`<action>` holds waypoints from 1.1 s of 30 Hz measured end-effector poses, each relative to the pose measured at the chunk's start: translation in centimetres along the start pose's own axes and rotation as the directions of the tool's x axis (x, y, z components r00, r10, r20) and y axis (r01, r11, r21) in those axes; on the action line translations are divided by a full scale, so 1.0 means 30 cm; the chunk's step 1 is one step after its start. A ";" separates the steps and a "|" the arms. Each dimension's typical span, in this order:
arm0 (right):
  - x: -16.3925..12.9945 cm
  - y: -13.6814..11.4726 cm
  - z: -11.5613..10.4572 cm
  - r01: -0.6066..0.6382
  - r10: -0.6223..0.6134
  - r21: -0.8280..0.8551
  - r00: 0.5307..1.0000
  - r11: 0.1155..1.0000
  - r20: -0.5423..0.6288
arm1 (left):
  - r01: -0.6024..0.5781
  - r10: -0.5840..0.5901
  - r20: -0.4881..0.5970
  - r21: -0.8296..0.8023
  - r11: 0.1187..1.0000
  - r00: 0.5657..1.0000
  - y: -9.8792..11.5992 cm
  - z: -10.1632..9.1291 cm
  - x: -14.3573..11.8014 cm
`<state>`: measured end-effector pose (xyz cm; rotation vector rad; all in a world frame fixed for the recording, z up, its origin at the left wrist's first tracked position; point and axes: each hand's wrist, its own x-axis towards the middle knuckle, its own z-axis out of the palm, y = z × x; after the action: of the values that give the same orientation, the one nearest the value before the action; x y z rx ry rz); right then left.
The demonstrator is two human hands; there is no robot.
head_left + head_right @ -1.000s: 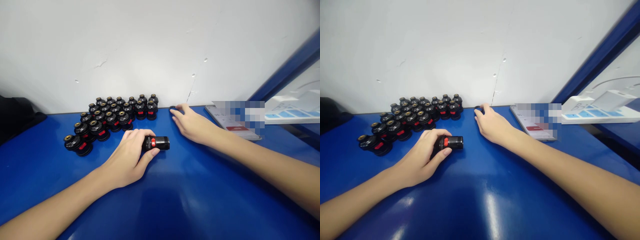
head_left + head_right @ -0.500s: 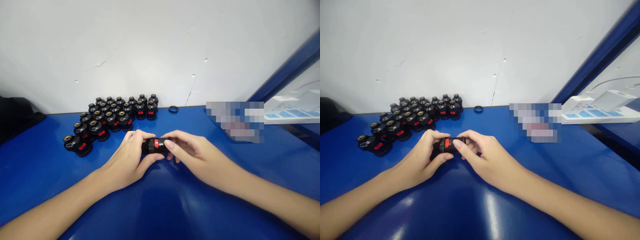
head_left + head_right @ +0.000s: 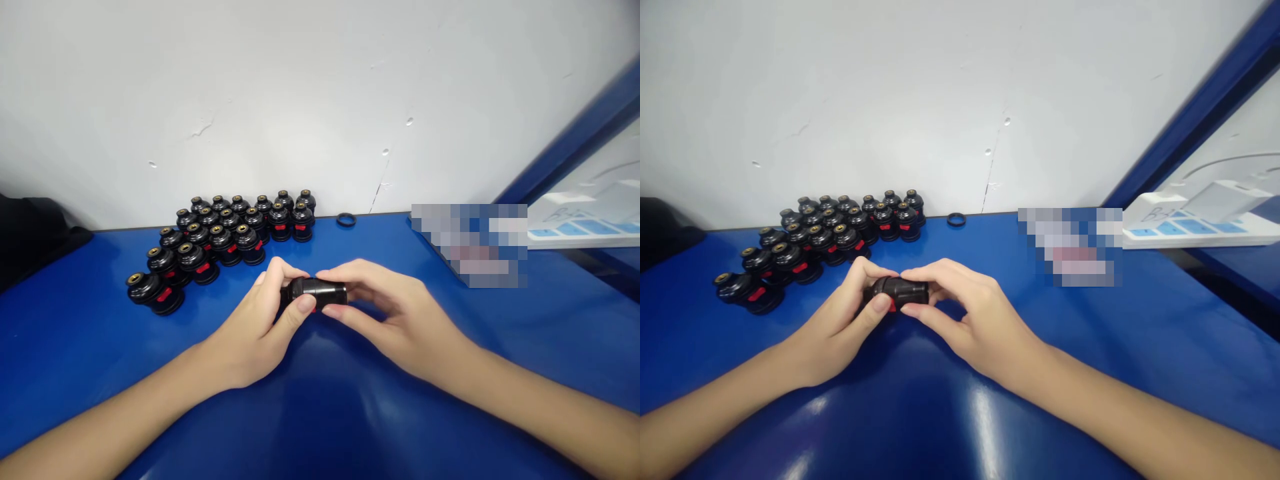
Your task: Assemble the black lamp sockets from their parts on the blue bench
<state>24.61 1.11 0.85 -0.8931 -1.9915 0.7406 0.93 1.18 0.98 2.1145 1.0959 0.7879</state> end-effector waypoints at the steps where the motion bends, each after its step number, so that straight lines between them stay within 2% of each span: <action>1: -0.001 0.005 -0.002 0.061 -0.061 -0.022 0.998 0.998 -0.004 | 0.006 -0.006 0.001 -0.015 1.000 1.000 -0.002 0.001 0.000; 3: -0.003 0.008 -0.001 0.144 -0.145 -0.053 0.989 0.988 -0.015 | 0.008 -0.008 0.003 -0.031 0.999 1.000 -0.009 0.003 -0.002; 4: -0.004 0.007 0.000 0.143 -0.144 -0.054 0.989 0.988 -0.022 | 0.005 -0.004 0.005 -0.034 0.999 1.000 -0.013 0.005 -0.003; 7: -0.008 -0.006 0.007 -0.029 0.029 0.000 0.999 1.000 -0.014 | -0.035 0.034 -0.010 -0.026 0.999 0.999 -0.024 0.010 -0.007; 10: -0.011 -0.013 0.008 -0.188 0.185 0.056 0.981 0.981 0.056 | -0.037 0.037 -0.001 -0.019 0.999 0.999 -0.030 0.013 -0.008; 12: -0.010 -0.011 0.006 -0.178 0.171 0.096 0.983 0.979 0.069 | -0.018 0.018 0.002 -0.030 0.999 1.000 -0.031 0.012 -0.006; 15: -0.008 -0.008 0.006 -0.057 0.055 0.149 0.998 0.987 0.019 | 0.012 -0.014 -0.022 -0.063 0.998 1.000 -0.030 0.012 -0.002; 17: -0.007 -0.011 0.007 -0.026 0.024 0.213 1.000 0.977 0.011 | 0.006 -0.009 -0.044 -0.076 0.997 0.999 -0.029 0.013 -0.002; 20: -0.008 -0.019 0.009 -0.167 0.158 0.309 0.986 0.936 0.057 | -0.037 0.035 -0.050 -0.039 0.999 0.998 -0.031 0.018 -0.004; 23: -0.009 -0.015 0.009 -0.292 0.280 0.254 0.956 0.922 0.084 | -0.062 0.062 -0.022 0.010 0.998 0.998 -0.033 0.021 -0.005; 25: -0.009 -0.007 0.009 -0.250 0.245 0.233 0.968 0.940 0.049 | -0.045 0.045 -0.017 0.010 0.999 0.999 -0.033 0.020 -0.003; 28: -0.010 0.002 0.009 -0.068 0.075 0.207 0.997 0.976 -0.027 | -0.008 0.008 -0.018 -0.008 1.000 1.000 -0.027 0.015 0.005; 30: -0.011 0.002 0.010 0.050 -0.047 0.079 0.998 0.996 -0.040 | -0.008 0.008 -0.001 -0.021 1.000 1.000 -0.018 0.012 0.010; 33: -0.012 -0.003 0.011 0.179 -0.186 -0.146 0.982 0.973 -0.034 | -0.030 0.031 0.025 -0.041 0.999 0.999 -0.002 0.013 0.014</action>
<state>24.43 0.71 0.60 -0.7883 -2.0709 0.4737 1.38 1.48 0.79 2.1061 1.0276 0.7891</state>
